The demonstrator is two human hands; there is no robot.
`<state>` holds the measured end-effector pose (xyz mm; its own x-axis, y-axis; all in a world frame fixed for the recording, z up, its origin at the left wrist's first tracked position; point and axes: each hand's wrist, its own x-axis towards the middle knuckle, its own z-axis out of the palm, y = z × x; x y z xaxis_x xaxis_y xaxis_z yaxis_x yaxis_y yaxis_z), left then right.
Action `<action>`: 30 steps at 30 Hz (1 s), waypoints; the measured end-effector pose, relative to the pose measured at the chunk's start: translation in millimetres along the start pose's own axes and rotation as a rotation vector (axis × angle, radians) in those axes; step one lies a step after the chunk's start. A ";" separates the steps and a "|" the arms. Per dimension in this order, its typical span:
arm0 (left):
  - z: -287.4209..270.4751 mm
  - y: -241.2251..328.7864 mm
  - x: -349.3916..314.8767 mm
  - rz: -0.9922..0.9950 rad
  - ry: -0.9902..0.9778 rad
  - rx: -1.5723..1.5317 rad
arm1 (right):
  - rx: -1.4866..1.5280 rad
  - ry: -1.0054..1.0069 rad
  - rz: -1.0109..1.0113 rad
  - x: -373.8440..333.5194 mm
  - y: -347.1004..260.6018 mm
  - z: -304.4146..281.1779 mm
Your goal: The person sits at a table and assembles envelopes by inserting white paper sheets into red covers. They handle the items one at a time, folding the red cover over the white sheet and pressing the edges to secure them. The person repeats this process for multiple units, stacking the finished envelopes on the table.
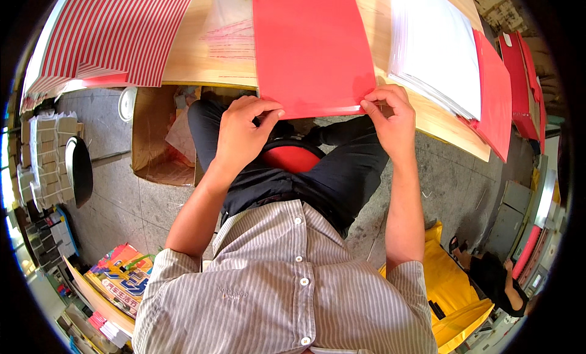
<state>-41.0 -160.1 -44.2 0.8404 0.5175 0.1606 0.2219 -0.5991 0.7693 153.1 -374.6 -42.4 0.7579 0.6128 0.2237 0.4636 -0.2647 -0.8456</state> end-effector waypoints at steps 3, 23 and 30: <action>0.0 0.8 -0.8 -0.030 0.016 -0.046 | -0.027 0.001 0.034 1.5 3.3 -5.1; -4.0 -3.2 2.8 -0.091 0.039 -0.130 | 0.068 -0.071 0.211 7.4 11.9 -10.6; -3.8 -4.6 4.0 -0.133 0.035 -0.156 | 0.067 -0.057 0.234 8.8 12.9 -9.8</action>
<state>-40.6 -152.9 -44.8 0.7905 0.6083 0.0711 0.2480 -0.4241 0.8710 170.2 -380.0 -46.6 0.8129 0.5823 -0.0084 0.2454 -0.3556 -0.9018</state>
